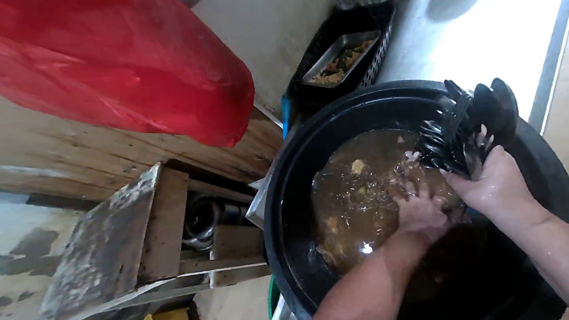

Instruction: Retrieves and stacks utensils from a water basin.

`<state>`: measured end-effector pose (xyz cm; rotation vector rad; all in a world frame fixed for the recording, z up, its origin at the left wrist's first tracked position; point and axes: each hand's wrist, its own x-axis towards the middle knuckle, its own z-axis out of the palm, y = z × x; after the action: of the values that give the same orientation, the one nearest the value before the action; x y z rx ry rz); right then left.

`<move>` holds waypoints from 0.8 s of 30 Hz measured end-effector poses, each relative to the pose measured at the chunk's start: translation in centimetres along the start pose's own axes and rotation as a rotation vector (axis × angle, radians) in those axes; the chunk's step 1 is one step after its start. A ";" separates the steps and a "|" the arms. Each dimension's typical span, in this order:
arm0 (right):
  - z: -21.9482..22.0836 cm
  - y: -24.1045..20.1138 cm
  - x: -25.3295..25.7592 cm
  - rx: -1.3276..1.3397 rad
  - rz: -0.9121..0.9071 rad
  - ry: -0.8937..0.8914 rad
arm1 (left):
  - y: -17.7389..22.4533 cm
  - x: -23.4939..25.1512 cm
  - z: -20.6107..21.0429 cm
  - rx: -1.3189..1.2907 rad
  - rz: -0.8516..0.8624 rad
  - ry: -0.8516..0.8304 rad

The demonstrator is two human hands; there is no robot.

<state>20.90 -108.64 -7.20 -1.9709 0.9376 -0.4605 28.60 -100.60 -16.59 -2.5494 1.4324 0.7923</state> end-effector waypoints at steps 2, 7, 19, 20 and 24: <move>-0.2 -0.4 0.0 -0.087 0.033 -0.074 | 1.1 -0.7 1.7 -0.041 0.143 -0.037; 0.0 -0.3 0.4 -0.129 0.041 -0.150 | -0.2 -4.7 2.2 -0.136 0.395 -0.218; 0.2 -0.4 0.4 -0.122 0.073 -0.253 | -7.3 -12.4 0.0 -0.119 0.140 -0.673; 0.3 -0.3 0.3 -0.121 0.065 -0.257 | -7.7 -12.5 -0.7 -0.113 0.083 -0.646; 0.3 -0.4 0.1 -0.111 0.051 -0.258 | -5.0 -12.9 -3.6 0.027 -0.156 -0.439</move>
<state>21.27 -108.45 -7.03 -2.0426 0.8612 -0.1222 28.66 -89.21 -7.93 -2.2396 1.0841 1.1990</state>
